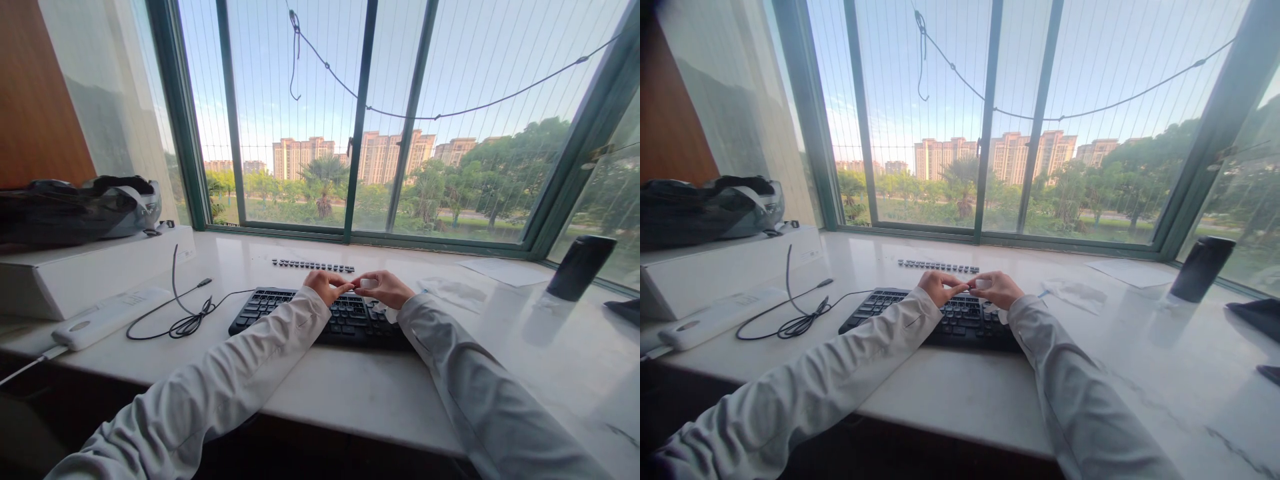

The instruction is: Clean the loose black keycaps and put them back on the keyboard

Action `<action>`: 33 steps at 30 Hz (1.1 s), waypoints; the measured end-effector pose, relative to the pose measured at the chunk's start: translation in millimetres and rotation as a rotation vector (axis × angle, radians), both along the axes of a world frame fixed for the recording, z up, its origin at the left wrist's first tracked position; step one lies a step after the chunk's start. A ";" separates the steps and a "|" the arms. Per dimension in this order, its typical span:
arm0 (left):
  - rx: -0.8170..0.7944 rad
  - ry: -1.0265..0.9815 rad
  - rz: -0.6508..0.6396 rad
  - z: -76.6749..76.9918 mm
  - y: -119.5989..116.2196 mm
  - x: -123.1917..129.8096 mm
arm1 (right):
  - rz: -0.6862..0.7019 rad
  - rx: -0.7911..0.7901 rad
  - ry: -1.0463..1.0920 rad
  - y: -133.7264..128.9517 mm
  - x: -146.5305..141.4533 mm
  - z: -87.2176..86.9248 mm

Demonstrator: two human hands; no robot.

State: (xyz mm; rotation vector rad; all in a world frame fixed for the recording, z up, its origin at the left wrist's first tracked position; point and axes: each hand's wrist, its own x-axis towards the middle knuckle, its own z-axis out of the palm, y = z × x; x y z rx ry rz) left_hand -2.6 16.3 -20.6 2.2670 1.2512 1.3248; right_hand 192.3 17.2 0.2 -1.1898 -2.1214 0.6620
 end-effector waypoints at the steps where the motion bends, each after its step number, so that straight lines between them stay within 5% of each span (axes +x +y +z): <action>1: 0.006 0.026 -0.010 -1.3 0.5 -0.2 | -0.007 -0.004 -0.019 0.6 1.2 -0.5; 8: -0.016 0.123 -0.055 -0.7 -3.1 -1.2 | 0.009 0.037 -0.133 -0.7 8.2 0.2; 15: 0.009 0.187 -0.208 -6.6 2.3 -3.3 | 0.047 -0.100 -0.148 1.1 12.8 -3.2; 21: 0.040 0.261 -0.151 -10.6 3.9 -3.0 | 0.063 -0.091 -0.202 -0.6 13.0 -2.8; 33: -0.015 0.307 -0.273 -6.0 -1.2 -4.2 | 0.103 -0.122 -0.185 2.7 14.8 -4.6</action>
